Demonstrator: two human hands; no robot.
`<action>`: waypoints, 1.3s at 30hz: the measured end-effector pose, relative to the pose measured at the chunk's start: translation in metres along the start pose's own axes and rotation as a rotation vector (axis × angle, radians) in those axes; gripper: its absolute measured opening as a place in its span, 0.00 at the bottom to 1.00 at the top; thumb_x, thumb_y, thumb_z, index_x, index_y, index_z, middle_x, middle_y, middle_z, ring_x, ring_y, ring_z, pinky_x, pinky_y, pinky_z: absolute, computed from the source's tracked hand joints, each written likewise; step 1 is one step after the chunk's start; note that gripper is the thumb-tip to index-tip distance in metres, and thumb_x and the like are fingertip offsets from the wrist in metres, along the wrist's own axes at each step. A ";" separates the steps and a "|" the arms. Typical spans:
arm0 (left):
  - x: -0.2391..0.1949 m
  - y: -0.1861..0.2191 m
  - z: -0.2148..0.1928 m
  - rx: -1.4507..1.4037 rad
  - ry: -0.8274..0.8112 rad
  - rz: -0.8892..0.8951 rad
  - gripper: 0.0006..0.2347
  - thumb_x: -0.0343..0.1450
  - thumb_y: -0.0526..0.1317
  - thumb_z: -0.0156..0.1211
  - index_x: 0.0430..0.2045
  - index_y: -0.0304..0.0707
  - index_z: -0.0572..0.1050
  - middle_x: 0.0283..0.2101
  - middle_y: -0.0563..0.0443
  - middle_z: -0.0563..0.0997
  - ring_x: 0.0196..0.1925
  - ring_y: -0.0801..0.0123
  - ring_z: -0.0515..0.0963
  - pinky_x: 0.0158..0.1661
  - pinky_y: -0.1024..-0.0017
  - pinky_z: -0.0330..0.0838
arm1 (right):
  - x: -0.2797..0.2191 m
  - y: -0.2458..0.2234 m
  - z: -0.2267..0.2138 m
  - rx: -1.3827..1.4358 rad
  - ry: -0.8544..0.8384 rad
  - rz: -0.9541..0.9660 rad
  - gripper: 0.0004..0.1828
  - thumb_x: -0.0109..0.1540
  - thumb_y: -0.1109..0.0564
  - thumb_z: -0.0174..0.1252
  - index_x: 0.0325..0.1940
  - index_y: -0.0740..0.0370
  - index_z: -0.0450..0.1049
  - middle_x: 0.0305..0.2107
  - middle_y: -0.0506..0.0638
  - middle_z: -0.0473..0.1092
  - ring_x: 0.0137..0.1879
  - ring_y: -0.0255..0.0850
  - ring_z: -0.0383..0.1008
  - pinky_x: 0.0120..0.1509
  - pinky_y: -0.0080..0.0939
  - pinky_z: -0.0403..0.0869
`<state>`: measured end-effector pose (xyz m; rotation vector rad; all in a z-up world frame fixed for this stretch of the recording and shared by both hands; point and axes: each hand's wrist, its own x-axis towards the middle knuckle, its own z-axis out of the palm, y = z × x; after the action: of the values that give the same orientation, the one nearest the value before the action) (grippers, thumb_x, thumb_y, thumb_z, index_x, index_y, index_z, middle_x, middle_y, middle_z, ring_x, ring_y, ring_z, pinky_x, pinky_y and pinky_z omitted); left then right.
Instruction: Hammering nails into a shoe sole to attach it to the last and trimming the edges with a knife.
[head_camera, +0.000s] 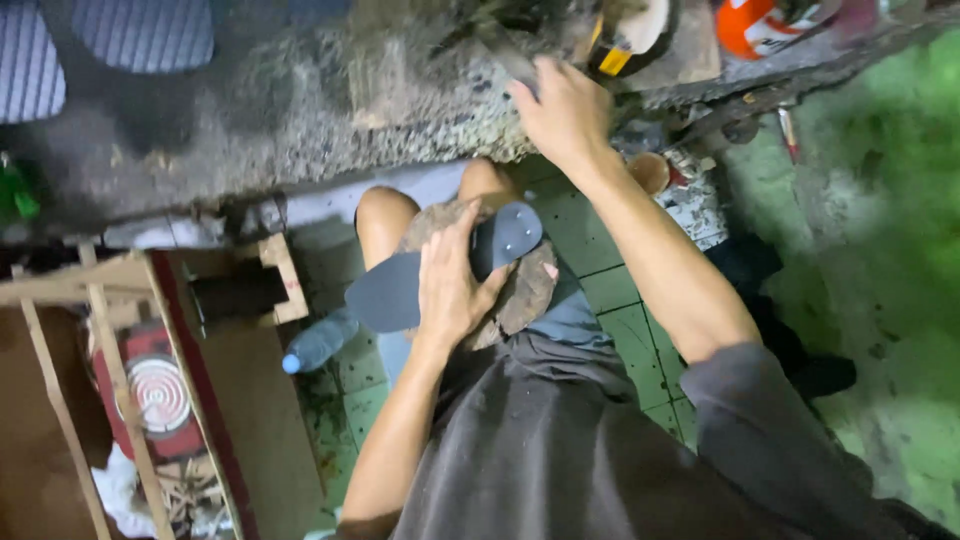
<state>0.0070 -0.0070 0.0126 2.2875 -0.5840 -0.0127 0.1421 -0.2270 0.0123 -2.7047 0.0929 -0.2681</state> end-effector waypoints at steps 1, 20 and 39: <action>-0.002 0.000 0.000 -0.021 0.005 -0.020 0.31 0.69 0.50 0.59 0.66 0.37 0.58 0.62 0.43 0.73 0.53 0.50 0.73 0.50 0.58 0.64 | 0.014 0.005 0.015 -0.031 -0.055 -0.027 0.21 0.71 0.40 0.50 0.44 0.62 0.71 0.32 0.53 0.74 0.34 0.49 0.74 0.33 0.50 0.72; -0.010 -0.013 0.009 -0.067 0.059 0.028 0.28 0.72 0.53 0.52 0.63 0.34 0.60 0.58 0.39 0.74 0.53 0.48 0.73 0.49 0.55 0.65 | 0.090 0.117 -0.029 -0.328 -0.402 0.371 0.20 0.68 0.51 0.48 0.45 0.68 0.79 0.47 0.68 0.74 0.51 0.67 0.74 0.52 0.61 0.72; -0.010 -0.016 -0.001 -0.180 -0.057 -0.020 0.35 0.62 0.41 0.66 0.65 0.38 0.58 0.54 0.46 0.77 0.53 0.51 0.74 0.53 0.58 0.63 | -0.073 -0.026 -0.079 0.503 -0.269 -0.231 0.05 0.69 0.70 0.54 0.45 0.72 0.77 0.36 0.60 0.76 0.34 0.42 0.78 0.39 0.31 0.82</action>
<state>0.0047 0.0079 0.0009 2.1241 -0.5657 -0.1356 0.0556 -0.2270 0.0813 -2.2206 -0.3250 0.0116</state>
